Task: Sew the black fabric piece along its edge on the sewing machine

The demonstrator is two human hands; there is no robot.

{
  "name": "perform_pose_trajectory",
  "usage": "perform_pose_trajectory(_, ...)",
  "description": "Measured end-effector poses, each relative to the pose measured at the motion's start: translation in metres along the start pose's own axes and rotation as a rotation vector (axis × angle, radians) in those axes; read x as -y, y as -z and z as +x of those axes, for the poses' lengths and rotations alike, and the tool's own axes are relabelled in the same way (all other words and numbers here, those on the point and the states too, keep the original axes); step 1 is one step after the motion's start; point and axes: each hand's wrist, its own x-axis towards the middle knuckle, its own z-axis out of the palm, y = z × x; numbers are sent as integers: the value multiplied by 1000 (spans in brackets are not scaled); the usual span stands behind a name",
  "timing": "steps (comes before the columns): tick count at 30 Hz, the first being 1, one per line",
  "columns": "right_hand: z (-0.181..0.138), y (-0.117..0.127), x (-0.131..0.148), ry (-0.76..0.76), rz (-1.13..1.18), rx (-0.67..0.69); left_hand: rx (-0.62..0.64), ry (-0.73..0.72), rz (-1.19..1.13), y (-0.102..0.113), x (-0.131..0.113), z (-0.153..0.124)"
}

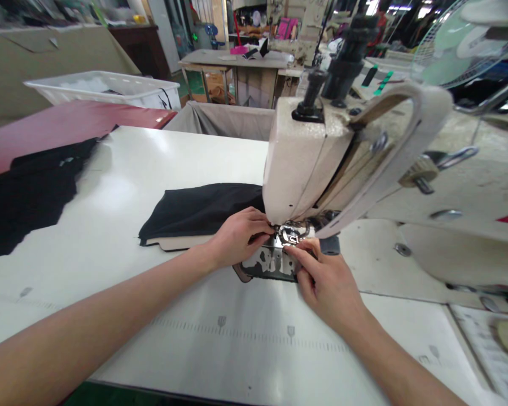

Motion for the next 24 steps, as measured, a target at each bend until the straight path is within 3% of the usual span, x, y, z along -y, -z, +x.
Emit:
perform_pose_trajectory(8, 1, 0, 0, -29, 9, 28, -22, 15, -32, -2, 2, 1)
perform_pose_trajectory(24, 2, -2, 5, -16, 18, 27, 63, 117, -162, 0, 2, 2)
